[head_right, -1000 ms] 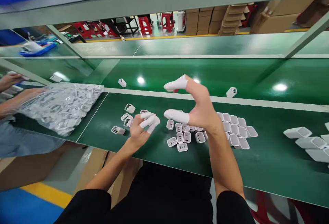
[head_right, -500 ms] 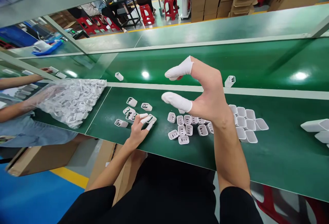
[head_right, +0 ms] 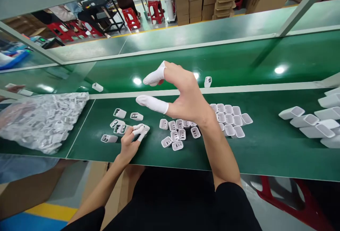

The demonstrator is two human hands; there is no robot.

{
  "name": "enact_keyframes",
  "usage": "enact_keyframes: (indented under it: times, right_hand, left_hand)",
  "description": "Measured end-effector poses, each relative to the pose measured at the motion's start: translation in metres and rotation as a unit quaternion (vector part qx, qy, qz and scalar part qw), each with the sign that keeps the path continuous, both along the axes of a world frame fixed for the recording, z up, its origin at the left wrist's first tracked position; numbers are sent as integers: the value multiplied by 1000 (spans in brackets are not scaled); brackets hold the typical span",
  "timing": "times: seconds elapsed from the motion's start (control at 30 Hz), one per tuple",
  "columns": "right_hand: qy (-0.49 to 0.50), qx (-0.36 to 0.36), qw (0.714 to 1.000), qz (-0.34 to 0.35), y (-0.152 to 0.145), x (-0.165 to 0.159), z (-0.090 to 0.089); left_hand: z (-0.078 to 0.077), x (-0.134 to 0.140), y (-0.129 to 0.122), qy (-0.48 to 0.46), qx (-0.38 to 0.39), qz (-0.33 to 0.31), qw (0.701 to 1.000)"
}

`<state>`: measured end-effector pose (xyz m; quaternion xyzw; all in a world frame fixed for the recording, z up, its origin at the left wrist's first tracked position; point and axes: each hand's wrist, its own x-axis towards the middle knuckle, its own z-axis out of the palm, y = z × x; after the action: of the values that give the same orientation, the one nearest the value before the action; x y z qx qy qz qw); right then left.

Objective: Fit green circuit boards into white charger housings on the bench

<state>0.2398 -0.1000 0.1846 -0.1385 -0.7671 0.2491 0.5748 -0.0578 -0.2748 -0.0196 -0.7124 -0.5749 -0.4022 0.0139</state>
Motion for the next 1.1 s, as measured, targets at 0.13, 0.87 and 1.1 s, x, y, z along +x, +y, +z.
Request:
enact_keyframes:
  times: [0.13, 0.87, 1.1]
  right_hand:
    - [-8, 6, 1000, 5, 1, -4, -3]
    - [50, 12, 998, -33, 2, 13, 4]
    - [39, 10, 997, -59, 0, 10, 5]
  left_hand:
    - [2, 1, 1, 4, 9, -9, 1000]
    - [-5, 14, 18, -248, -59, 58, 965]
    - [11, 37, -23, -605, -144, 61, 781]
